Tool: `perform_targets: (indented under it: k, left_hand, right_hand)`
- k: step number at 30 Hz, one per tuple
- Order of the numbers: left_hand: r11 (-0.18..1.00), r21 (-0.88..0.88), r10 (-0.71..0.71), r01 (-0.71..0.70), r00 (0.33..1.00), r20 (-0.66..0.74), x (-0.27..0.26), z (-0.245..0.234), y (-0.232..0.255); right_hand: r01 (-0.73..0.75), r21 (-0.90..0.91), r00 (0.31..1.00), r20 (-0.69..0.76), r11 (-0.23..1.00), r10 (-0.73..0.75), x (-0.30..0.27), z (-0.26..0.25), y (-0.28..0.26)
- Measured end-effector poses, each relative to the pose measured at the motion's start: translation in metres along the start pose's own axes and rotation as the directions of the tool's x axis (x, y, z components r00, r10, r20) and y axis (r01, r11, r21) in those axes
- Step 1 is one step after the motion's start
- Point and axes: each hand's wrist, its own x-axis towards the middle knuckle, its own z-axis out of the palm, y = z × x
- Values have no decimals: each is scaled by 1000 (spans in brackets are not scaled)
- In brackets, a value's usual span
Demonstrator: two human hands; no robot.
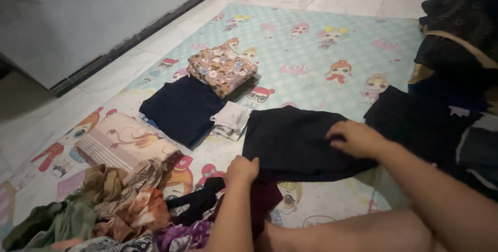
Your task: The person folds a white top, a floral dress, dark trousers, and a pair of underwear by hand on a mat, smoothing each item before placing it onto a stack.
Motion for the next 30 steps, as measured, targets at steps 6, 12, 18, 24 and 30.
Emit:
perform_targets:
  k: [6,12,18,24,30]
  left_hand:
    - [882,-472,2,7,1000,18,69,52,-31]
    - [229,-931,192,285,924,331,76,43,-17]
    - [450,-877,120,166,962,243,62,49,-2]
    - [563,-811,-15,158,983,182,40,68,20]
    - [292,-868,202,402,861,467,19,42,23]
  right_hand:
    - [-762,-20,647,18,647,762,2,68,106]
    - [-832,552,391,521,50,759,3,81,158]
    - [-427,551,616,-403,717,677,4,7,88]
    - [-90,278,939,-295,956,174,0,10,-101]
    - [210,26,975,-85,977,-207,-8,87,-146]
